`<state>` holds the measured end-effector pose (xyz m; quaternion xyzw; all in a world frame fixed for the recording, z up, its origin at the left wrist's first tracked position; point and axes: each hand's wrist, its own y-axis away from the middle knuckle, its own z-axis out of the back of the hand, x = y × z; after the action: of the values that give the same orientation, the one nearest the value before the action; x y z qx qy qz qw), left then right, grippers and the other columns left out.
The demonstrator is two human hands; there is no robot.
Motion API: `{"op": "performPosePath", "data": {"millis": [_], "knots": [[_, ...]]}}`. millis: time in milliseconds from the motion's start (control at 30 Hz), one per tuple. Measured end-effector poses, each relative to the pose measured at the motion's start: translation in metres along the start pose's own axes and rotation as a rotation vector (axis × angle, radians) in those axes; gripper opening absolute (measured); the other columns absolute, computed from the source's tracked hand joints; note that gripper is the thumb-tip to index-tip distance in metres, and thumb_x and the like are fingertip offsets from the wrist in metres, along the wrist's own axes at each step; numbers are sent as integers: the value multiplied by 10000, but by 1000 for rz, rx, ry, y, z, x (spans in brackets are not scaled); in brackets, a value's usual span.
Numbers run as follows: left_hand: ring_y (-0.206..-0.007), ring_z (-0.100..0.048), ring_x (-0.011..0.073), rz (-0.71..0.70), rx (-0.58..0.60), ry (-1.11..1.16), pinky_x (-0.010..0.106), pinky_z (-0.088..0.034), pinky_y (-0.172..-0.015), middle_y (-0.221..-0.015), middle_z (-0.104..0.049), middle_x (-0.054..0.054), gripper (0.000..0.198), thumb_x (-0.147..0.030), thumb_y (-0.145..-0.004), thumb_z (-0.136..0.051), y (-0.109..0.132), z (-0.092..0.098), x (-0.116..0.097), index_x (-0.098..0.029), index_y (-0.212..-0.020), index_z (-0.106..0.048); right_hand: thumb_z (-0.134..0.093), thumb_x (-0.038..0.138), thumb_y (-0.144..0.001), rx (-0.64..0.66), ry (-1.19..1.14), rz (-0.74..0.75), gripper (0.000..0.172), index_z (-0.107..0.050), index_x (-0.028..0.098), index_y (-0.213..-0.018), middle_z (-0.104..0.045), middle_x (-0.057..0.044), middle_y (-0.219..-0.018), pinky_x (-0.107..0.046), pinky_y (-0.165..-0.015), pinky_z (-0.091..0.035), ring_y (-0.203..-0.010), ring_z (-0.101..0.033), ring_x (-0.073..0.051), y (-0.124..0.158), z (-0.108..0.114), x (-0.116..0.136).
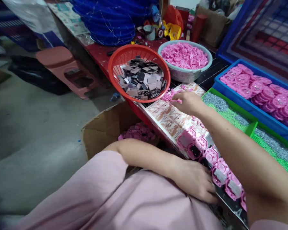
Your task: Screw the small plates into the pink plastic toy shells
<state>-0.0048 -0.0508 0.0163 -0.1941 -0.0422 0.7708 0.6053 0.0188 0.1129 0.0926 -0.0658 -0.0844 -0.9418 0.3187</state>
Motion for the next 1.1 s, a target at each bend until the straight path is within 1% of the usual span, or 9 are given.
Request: {"op": "performPosePath", "data": {"millis": [67, 100, 233, 367, 600, 767, 833, 933, 1100], "knots": [[-904, -664, 109, -157, -153, 112, 213, -533, -760, -1044, -715, 5, 203, -260, -943, -506, 34, 12, 27, -276, -1050, -678, -488, 442, -901, -27, 43, -6, 491, -546, 195, -1322, -554, -119, -1348, -491, -1042, -366, -1243, -486, -311, -18, -14, -17], [-898, -673, 111, -138, -277, 148, 220, -533, -780, -1028, -724, 17, 222, -222, -941, -491, 54, 19, 40, -237, -1064, -676, -497, 452, -894, -27, 49, 8, 556, -483, 186, -1382, -472, -122, -1433, -523, -1104, -293, -1329, -400, -328, -28, -22, -20], [-971, -661, 137, 416, -760, 106, 278, -531, -880, -1045, -703, 69, 252, -124, -925, -470, 130, 35, 78, -182, -1088, -652, -460, 529, -885, -69, 56, -1, 703, -362, 119, -1448, -330, -159, -1520, -547, -1167, -181, -1408, -279, -334, -66, -52, -11], [-1025, -638, 156, 645, -891, -15, 311, -533, -900, -1083, -662, 81, 240, -107, -906, -512, 170, 37, 93, -186, -1077, -661, -451, 520, -884, -104, 49, -30, 610, -483, 131, -1353, -432, -170, -1446, -575, -1129, -232, -1344, -363, -353, -91, -68, 0], [-1074, -625, 167, 686, -781, -65, 316, -509, -962, -1129, -652, 86, 240, -157, -928, -483, 167, 37, 118, -175, -1075, -672, -478, 402, -899, -99, 49, 78, 465, -585, 95, -1231, -562, -181, -1286, -444, -1031, -396, -1191, -504, -301, -61, -73, -4], [-1204, -561, 258, 804, -458, -193, 415, -440, -1049, -1301, -586, 148, 378, -259, -946, -461, 154, 40, 130, -130, -1281, -580, -563, 520, -864, 9, 16, 233, 454, -616, 268, -1238, -510, -19, -1410, -381, -1122, -343, -1303, -453, -226, -14, -46, -16], [-1204, -556, 300, 895, -313, -242, 457, -422, -1051, -1326, -566, 169, 476, -342, -953, -463, 146, 43, 132, -112, -1366, -505, -502, 438, -917, -10, 19, 122, 375, -627, 272, -1229, -581, -11, -1332, -343, -1052, -420, -1204, -545, -195, -12, -28, -30], [-1207, -553, 320, 995, -140, -274, 466, -406, -1049, -1351, -547, 172, 587, -436, -964, -432, 129, 49, 135, -115, -1454, -385, -423, 261, -931, -113, 82, -172, 362, -663, 156, -1181, -666, -117, -1153, -378, -900, -490, -1020, -629, -246, -28, -8, -61], [-1221, -548, 300, 1090, 2, -311, 416, -421, -1031, -1350, -545, 172, 644, -515, -980, -343, 102, 57, 139, -137, -1498, -286, -541, 238, -846, -109, 150, -412, 291, -728, 194, -1065, -682, -116, -1065, -356, -789, -481, -984, -609, -284, -63, -12, -94]]}}
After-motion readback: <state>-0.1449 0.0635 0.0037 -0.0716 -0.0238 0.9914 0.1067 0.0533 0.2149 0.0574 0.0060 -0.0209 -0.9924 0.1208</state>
